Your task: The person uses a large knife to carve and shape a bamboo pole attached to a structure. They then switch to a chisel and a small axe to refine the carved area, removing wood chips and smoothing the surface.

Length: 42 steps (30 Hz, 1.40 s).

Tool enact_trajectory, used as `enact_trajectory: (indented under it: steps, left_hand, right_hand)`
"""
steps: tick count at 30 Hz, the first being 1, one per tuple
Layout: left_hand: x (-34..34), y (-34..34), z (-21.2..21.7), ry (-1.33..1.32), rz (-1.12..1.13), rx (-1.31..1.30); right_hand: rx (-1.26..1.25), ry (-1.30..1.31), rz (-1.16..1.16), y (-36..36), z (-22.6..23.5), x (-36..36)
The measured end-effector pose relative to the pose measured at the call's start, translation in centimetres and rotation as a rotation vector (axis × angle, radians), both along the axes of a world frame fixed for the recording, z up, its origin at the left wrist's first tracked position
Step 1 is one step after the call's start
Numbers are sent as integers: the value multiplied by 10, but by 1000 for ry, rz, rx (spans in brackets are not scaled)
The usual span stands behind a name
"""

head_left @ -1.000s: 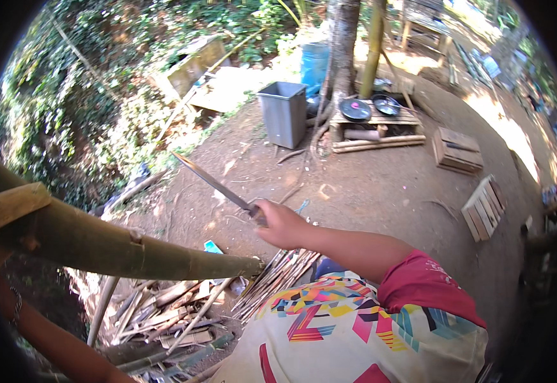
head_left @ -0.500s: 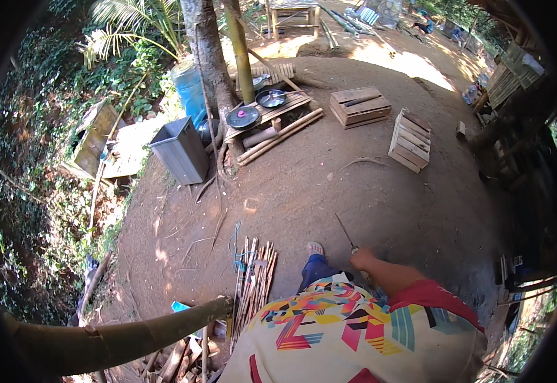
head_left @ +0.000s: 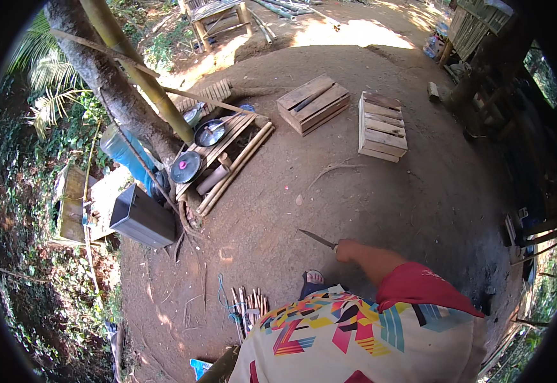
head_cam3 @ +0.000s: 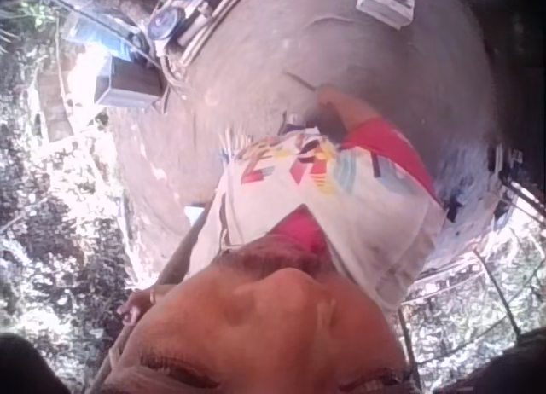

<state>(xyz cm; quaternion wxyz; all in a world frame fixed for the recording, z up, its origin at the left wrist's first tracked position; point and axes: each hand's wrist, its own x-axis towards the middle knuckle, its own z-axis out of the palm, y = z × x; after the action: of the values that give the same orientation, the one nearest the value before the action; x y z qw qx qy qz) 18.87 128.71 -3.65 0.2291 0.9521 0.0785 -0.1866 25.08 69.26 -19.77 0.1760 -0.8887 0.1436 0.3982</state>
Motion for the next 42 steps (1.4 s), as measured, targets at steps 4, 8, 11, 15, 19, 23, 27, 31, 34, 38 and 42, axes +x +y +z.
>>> enact_trajectory:
  steps: [4,8,11,15,19,23,27,31,34,38,42]
  left_hand:
    - [20,52,-11,101,63,-16]
    - [34,0,-113,314,14,-188]
    - [65,-50,-179,493,-8,-198]
    - [143,-76,-228,638,-193,-93]
    - [263,-74,-269,657,-589,134]
    - [443,-117,-320,359,-1025,351]
    - [585,-342,-202,86,-493,12]
    - [688,-465,-218,117,-545,-208]
    - [687,-594,-195,146,-801,-49]
    - [681,-719,-254,242,-1136,38]
    - [640,-844,-184,462,-1312,-5]
  right_hand:
    - [15,31,-240,-38,-17,3]
    - [56,152,-242,-89,-49,-26]
    - [-35,161,-363,-111,-39,-56]
    - [-84,115,-564,-123,-29,-124]
    - [-68,294,-732,-111,-28,-164]
    - [-119,228,-1032,-93,-52,-181]
    - [10,156,-696,-57,-69,-177]
    - [124,84,-988,-72,-96,-138]
    - [167,108,-938,-84,-103,-103]
    - [224,164,-1361,-149,-99,-56]
    - [241,144,-1676,-231,-89,-6]
